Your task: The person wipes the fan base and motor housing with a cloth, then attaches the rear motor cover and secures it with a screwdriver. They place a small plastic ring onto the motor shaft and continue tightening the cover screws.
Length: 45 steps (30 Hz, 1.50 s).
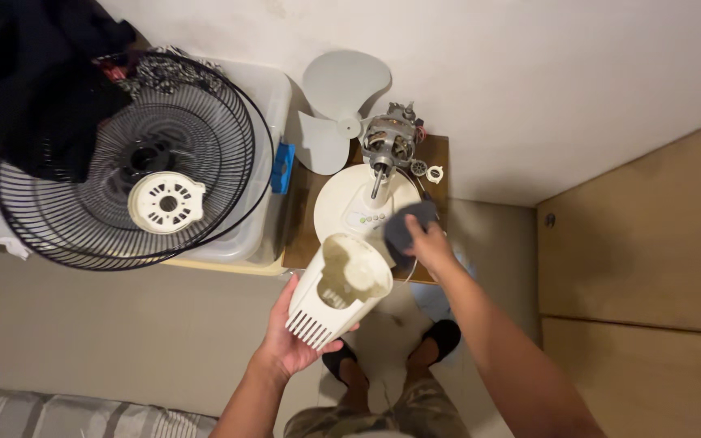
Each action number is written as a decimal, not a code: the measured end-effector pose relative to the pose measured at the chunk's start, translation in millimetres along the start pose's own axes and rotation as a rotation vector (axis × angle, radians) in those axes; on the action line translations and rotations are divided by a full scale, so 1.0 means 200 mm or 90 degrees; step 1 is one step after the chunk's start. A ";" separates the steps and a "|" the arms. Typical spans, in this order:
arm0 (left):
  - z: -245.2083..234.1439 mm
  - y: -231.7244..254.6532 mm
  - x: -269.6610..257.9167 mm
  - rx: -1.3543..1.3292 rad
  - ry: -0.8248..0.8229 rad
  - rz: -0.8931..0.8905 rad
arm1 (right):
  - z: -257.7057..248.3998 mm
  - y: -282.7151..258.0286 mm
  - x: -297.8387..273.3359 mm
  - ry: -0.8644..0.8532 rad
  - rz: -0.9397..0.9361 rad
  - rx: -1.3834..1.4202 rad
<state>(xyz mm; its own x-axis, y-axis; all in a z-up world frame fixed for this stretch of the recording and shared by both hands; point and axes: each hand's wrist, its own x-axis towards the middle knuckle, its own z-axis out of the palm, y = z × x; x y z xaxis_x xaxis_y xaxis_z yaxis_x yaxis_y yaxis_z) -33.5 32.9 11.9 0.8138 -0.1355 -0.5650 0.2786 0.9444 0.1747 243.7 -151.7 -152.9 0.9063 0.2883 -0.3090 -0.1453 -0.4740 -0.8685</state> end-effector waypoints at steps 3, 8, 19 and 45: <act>-0.05 0.00 0.05 -0.023 0.006 0.024 | 0.02 -0.02 0.09 -0.058 0.050 0.030; -0.11 0.00 0.17 -0.090 0.006 0.019 | -0.20 0.22 0.17 0.177 -0.208 -0.084; -0.26 -0.07 0.42 -0.136 -0.051 -0.025 | -0.07 0.73 0.21 0.036 -0.077 -0.112; 0.25 -0.16 0.15 -0.019 -0.163 -0.149 | -0.56 -1.04 -0.63 -0.108 -0.291 -0.383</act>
<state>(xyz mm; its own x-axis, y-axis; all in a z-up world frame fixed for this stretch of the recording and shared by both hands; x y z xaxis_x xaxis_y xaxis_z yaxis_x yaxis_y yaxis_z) 7.2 -16.4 30.2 0.8318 -0.4173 -0.3660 0.4614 0.8864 0.0381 203.9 -182.8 110.0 0.7440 0.6647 -0.0678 0.5135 -0.6338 -0.5784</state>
